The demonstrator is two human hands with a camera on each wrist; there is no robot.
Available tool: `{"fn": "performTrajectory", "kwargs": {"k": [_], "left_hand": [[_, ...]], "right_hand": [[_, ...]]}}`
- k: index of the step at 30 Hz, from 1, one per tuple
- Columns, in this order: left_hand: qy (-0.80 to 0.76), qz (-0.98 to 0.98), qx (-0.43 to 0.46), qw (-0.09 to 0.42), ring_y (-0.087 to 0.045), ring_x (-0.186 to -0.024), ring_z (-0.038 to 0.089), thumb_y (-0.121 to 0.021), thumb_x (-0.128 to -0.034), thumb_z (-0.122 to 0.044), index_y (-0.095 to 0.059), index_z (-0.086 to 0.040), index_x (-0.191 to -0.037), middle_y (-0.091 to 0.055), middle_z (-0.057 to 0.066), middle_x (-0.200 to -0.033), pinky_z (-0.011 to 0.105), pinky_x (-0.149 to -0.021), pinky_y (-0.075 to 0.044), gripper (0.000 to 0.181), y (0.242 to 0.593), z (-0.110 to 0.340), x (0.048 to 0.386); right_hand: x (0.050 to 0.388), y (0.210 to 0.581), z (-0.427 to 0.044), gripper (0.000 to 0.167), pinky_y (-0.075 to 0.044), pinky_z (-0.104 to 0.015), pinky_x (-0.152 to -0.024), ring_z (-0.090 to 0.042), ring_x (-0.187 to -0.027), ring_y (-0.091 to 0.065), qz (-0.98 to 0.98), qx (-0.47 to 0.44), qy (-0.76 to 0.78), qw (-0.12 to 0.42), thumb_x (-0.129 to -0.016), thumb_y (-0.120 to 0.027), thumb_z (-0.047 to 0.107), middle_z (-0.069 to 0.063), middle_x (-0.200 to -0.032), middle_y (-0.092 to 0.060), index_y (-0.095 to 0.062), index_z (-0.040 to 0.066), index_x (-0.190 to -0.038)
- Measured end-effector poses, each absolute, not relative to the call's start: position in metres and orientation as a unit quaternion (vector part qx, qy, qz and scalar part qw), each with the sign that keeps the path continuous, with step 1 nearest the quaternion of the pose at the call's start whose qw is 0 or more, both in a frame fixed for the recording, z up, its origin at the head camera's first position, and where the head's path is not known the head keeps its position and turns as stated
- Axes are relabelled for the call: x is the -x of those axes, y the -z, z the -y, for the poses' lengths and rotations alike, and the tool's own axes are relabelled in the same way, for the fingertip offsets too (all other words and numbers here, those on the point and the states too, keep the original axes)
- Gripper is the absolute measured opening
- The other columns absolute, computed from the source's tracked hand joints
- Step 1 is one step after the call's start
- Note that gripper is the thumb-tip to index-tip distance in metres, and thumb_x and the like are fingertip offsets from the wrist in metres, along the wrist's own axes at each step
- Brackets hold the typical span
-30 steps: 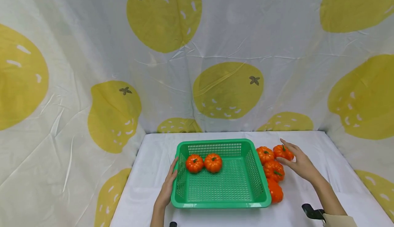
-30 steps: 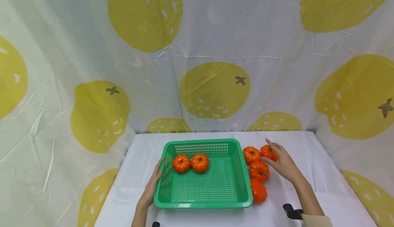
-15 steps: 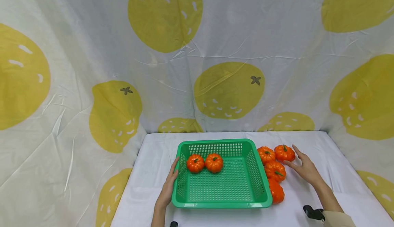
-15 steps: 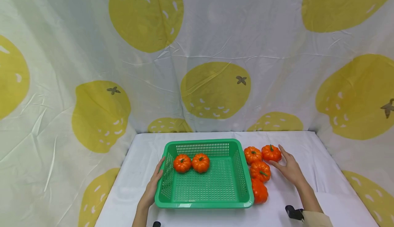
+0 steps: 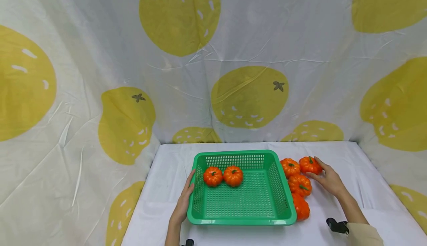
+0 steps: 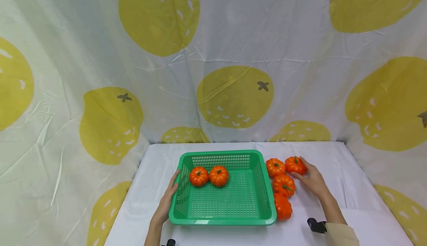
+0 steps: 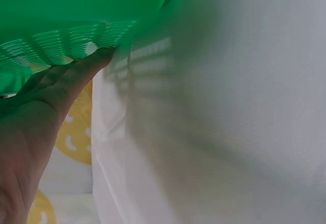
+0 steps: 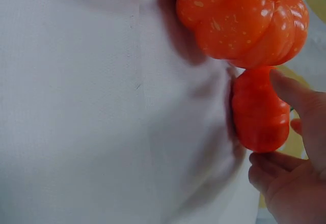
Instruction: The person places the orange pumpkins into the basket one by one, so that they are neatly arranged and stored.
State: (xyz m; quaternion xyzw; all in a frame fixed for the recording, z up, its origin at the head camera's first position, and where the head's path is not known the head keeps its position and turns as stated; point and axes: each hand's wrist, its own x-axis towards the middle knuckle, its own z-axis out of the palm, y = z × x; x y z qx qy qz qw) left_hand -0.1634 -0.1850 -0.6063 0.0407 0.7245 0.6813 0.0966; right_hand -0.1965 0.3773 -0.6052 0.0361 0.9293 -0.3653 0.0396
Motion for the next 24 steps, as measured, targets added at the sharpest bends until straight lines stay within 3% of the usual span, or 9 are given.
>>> {"fn": "performTrajectory", "kwargs": {"k": [13, 24], "left_hand": [[-0.682, -0.724, -0.044, 0.094, 0.0, -0.163, 0.035, -0.028, -0.1133, -0.043, -0.021, -0.042, -0.164, -0.008, 0.0, -0.176, 0.07, -0.126, 0.001, 0.051, 0.606, 0.184, 0.163], [-0.679, -0.727, -0.042, 0.094, 0.0, -0.163, 0.035, -0.028, -0.1134, -0.042, -0.02, -0.041, -0.164, -0.007, 0.0, -0.176, 0.07, -0.126, 0.001, 0.051, 0.607, 0.184, 0.162]], "right_hand": [[0.183, 0.607, -0.383, 0.078, -0.04, -0.074, -0.105, -0.061, -0.127, -0.043, -0.933, -0.018, 0.358, -0.007, -0.097, -0.074, 0.023, -0.046, -0.144, -0.04, -0.034, -0.012, -0.153], [0.16, 0.608, -0.387, 0.086, -0.047, -0.073, -0.097, -0.063, -0.118, -0.05, -0.938, -0.032, 0.343, -0.028, -0.093, -0.078, 0.029, -0.049, -0.14, -0.042, -0.034, -0.014, -0.152]]}}
